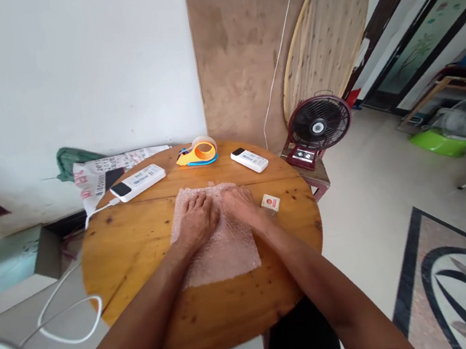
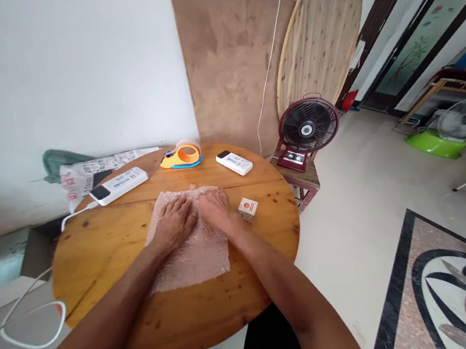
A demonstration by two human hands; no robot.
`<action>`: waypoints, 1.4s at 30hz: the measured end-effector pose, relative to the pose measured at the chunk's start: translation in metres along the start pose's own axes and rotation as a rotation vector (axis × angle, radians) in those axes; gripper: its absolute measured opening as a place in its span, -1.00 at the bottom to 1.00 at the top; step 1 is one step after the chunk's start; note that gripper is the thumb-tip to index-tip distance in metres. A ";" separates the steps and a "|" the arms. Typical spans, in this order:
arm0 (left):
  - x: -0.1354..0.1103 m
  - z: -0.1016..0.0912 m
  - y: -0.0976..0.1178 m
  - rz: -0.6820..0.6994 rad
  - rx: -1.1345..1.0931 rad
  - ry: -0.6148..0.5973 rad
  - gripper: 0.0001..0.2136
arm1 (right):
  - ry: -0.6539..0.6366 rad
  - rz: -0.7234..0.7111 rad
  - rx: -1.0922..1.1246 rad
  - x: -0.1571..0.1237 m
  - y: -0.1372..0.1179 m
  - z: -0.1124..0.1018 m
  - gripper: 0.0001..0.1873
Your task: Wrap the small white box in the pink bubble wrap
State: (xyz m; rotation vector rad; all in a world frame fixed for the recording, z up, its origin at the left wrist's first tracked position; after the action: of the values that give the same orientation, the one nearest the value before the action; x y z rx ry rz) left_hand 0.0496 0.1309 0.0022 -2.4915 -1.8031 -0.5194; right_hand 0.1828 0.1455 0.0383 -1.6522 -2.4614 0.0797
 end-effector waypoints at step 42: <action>0.002 -0.027 -0.027 -0.021 -0.143 0.153 -0.68 | -0.171 -0.058 -0.135 -0.017 -0.003 -0.010 -0.66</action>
State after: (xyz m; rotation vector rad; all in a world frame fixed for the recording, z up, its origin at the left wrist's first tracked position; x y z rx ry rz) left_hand 0.0181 0.1360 0.0233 -2.4448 -1.7963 -0.8436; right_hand 0.1887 0.1278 0.0469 -1.6895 -2.6947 0.0495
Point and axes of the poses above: each hand's wrist, its own x-axis towards the middle knuckle, its own z-axis out of the palm, y = z × x, the point moved 3 cm from there along x, towards the middle knuckle, and after that the axes turned 3 degrees about y, right-handed, at the moved point
